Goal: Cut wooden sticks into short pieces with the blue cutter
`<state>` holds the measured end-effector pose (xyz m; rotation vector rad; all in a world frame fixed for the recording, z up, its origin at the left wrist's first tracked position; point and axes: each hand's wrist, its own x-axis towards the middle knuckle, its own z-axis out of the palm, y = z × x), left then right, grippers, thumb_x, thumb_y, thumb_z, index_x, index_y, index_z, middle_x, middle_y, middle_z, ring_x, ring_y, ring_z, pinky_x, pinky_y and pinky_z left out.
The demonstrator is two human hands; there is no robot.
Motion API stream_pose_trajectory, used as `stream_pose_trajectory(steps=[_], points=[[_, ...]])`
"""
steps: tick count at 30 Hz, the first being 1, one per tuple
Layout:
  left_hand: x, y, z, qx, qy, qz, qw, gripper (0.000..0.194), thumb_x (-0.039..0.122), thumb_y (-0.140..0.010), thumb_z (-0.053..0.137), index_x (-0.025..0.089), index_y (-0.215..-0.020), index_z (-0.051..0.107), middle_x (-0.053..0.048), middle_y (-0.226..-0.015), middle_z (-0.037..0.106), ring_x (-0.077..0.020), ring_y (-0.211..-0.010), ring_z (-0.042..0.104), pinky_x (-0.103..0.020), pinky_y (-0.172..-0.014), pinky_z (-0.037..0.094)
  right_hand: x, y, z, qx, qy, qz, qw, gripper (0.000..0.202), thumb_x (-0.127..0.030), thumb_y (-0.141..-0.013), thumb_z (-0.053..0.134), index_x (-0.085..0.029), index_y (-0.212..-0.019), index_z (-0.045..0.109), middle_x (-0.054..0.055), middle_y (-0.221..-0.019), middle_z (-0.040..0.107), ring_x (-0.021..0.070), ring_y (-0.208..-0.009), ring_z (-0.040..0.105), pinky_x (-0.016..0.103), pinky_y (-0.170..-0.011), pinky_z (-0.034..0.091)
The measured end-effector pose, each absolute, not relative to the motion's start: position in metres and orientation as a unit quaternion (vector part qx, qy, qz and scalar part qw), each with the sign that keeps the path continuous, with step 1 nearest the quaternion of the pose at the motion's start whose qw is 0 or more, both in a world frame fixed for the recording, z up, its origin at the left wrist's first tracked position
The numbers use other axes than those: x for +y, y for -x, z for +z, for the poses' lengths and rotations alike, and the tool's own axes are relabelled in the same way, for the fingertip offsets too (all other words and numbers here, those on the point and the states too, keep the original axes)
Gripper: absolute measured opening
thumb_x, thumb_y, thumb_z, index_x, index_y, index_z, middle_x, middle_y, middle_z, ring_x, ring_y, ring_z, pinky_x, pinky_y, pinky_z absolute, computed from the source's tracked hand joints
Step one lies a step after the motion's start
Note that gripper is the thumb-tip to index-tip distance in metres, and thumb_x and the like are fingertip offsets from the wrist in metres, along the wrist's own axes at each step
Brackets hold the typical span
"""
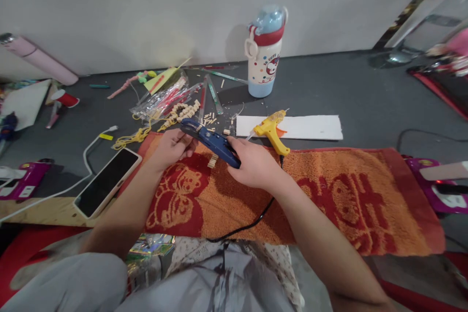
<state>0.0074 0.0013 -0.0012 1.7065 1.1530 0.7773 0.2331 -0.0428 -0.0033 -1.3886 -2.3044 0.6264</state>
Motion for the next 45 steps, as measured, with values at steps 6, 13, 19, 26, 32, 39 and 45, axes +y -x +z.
stream_pose_trajectory(steps=[6, 13, 19, 26, 32, 39, 45], points=[[0.002, -0.006, -0.003, 0.469, -0.717, 0.304, 0.417, 0.03, 0.038, -0.086, 0.045, 0.016, -0.066, 0.051, 0.003, -0.045, 0.046, -0.0075, -0.04, 0.044, -0.019, -0.043, 0.035, -0.044, -0.232, -0.001, -0.817, 0.504, 0.221, 0.172, 0.055, -0.023, -0.072, 0.053, -0.01, -0.125, 0.052, 0.013, -0.107, 0.068, 0.026, -0.09, 0.063, 0.034, -0.079, 0.046], [0.004, -0.004, -0.001, 0.446, -0.771, 0.296, 0.345, 0.036, 0.035, -0.091, 0.037, 0.016, -0.063, 0.048, 0.003, -0.046, 0.048, -0.0071, -0.04, 0.045, -0.019, -0.047, 0.036, -0.046, -0.227, 0.002, -0.809, 0.522, 0.217, 0.163, 0.048, -0.022, -0.07, 0.051, -0.011, -0.116, 0.057, 0.013, -0.097, 0.069, 0.0245, -0.082, 0.064, 0.032, -0.071, 0.045], [0.003, -0.005, 0.0, 0.455, -0.793, 0.295, 0.278, 0.041, 0.035, -0.092, 0.034, 0.017, -0.058, 0.047, 0.001, -0.046, 0.05, -0.0091, -0.043, 0.046, -0.021, -0.051, 0.037, -0.047, -0.226, 0.0, -0.805, 0.53, 0.209, 0.164, 0.045, -0.022, -0.071, 0.051, -0.012, -0.114, 0.059, 0.012, -0.094, 0.07, 0.0249, -0.079, 0.064, 0.033, -0.068, 0.046], [0.005, -0.004, 0.0, 0.458, -0.809, 0.284, 0.236, 0.043, 0.035, -0.091, 0.035, 0.017, -0.055, 0.047, -0.001, -0.049, 0.054, -0.0102, -0.047, 0.047, -0.021, -0.051, 0.034, -0.048, -0.224, -0.001, -0.801, 0.541, 0.196, 0.164, 0.046, -0.024, -0.071, 0.051, -0.013, -0.116, 0.059, 0.011, -0.093, 0.071, 0.0256, -0.079, 0.066, 0.033, -0.068, 0.046], [0.005, 0.0, 0.002, 0.466, -0.817, 0.265, 0.214, 0.038, 0.03, -0.087, 0.041, 0.016, -0.053, 0.048, -0.001, -0.051, 0.053, -0.0102, -0.048, 0.046, -0.022, -0.051, 0.031, -0.049, -0.223, 0.004, -0.805, 0.533, 0.208, 0.157, 0.045, -0.022, -0.071, 0.051, -0.012, -0.114, 0.061, 0.012, -0.091, 0.071, 0.0258, -0.078, 0.066, 0.032, -0.067, 0.045], [0.008, 0.004, 0.003, 0.456, -0.83, 0.248, 0.202, 0.03, 0.026, -0.083, 0.046, 0.016, -0.055, 0.05, 0.0, -0.051, 0.054, -0.0105, -0.049, 0.047, -0.022, -0.052, 0.031, -0.047, -0.223, 0.005, -0.806, 0.525, 0.22, 0.162, 0.039, -0.02, -0.07, 0.051, -0.014, -0.107, 0.062, 0.008, -0.084, 0.07, 0.0211, -0.071, 0.063, 0.028, -0.063, 0.041], [0.007, -0.001, 0.0, 0.473, -0.818, 0.255, 0.204, 0.033, 0.027, -0.087, 0.039, 0.017, -0.059, 0.053, -0.001, -0.051, 0.057, -0.0119, -0.05, 0.052, -0.022, -0.054, 0.035, -0.044, -0.224, 0.001, -0.807, 0.531, 0.205, 0.157, 0.047, -0.026, -0.074, 0.051, -0.011, -0.117, 0.057, 0.012, -0.095, 0.069, 0.0247, -0.081, 0.064, 0.031, -0.069, 0.044]])
